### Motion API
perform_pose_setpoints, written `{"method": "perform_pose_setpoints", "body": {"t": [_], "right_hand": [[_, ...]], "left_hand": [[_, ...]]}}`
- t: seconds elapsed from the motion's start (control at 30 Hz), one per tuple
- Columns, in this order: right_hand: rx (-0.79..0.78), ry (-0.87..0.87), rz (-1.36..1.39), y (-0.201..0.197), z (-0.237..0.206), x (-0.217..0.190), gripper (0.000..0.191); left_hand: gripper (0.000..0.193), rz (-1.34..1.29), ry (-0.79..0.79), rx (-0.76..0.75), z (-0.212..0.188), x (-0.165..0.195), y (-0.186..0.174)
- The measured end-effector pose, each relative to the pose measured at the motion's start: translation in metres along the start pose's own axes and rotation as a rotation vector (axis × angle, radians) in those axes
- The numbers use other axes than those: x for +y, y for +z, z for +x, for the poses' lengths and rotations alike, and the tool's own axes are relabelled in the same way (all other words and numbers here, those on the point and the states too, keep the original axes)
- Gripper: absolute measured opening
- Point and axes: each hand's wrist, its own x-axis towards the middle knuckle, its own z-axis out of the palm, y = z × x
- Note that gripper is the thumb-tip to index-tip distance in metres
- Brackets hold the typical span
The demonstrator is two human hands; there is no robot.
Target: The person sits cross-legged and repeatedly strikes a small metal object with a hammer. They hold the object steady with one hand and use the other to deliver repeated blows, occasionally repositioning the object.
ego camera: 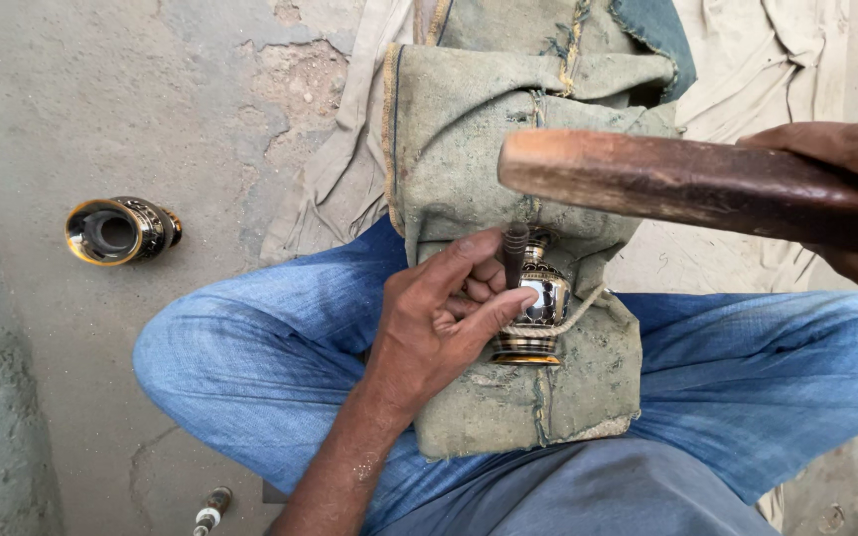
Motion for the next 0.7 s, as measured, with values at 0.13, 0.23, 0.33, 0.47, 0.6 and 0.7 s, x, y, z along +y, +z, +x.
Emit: {"method": "perform_pose_setpoints", "body": {"t": [0.13, 0.23, 0.33, 0.47, 0.6, 0.7], "right_hand": [[0.002, 0.001, 0.008, 0.000, 0.010, 0.010, 0.029], [0.009, 0.008, 0.018, -0.002, 0.014, 0.014, 0.029], [0.001, 0.005, 0.001, -0.002, 0.015, 0.016, 0.030], [0.000, 0.016, 0.014, 0.001, 0.016, 0.022, 0.030], [-0.005, 0.031, 0.008, 0.002, 0.017, 0.030, 0.030], [-0.016, 0.039, 0.013, 0.005, 0.017, 0.034, 0.030]], "left_hand": [[0.058, -0.057, -0.094, 0.033, -0.002, -0.001, 0.001], [0.055, -0.027, -0.082, 0.039, -0.003, 0.001, 0.001], [0.050, 0.000, -0.117, 0.036, -0.002, 0.004, 0.002], [0.042, 0.057, -0.095, 0.021, -0.002, 0.005, 0.002], [0.053, 0.015, -0.081, 0.026, -0.002, 0.004, 0.001], [0.051, 0.012, -0.121, -0.005, -0.001, 0.003, -0.001]]}}
